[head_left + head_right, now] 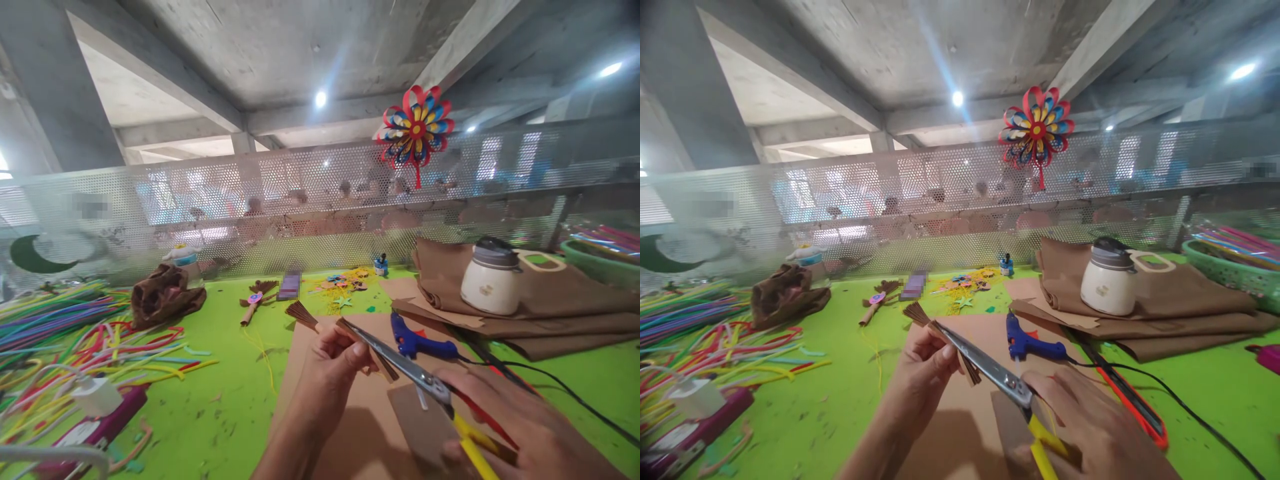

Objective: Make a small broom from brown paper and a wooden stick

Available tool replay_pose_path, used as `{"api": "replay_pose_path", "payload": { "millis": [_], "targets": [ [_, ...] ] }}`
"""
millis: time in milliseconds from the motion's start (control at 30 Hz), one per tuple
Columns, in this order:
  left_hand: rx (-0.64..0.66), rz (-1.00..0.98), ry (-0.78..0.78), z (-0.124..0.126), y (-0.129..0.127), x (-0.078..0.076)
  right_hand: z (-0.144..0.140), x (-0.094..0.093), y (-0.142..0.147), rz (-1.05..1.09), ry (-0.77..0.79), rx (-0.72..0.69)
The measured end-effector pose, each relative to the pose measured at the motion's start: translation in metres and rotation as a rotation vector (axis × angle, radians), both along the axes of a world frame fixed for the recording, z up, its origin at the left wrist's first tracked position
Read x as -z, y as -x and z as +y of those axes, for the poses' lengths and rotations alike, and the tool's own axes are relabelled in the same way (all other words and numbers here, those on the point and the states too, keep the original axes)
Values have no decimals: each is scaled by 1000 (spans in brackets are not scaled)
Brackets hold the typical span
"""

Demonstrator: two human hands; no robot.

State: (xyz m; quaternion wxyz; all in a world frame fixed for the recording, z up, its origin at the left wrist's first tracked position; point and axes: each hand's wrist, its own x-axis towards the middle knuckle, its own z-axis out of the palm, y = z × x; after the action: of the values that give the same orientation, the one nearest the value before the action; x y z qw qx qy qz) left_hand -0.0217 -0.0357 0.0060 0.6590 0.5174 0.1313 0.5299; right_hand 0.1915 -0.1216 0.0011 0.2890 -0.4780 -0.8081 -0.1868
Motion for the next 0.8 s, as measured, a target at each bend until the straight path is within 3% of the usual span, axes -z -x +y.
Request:
{"api": "replay_pose_path", "payload": {
  "millis": [333, 600, 800],
  "targets": [
    [11, 53, -47, -1, 2, 3, 0, -1, 9, 82, 62, 19],
    [-6, 80, -83, 0, 1, 0, 1, 1, 9, 97, 98, -44],
    [6, 56, -32, -3, -1, -2, -1, 1, 4, 75, 38, -74]
  ]
}}
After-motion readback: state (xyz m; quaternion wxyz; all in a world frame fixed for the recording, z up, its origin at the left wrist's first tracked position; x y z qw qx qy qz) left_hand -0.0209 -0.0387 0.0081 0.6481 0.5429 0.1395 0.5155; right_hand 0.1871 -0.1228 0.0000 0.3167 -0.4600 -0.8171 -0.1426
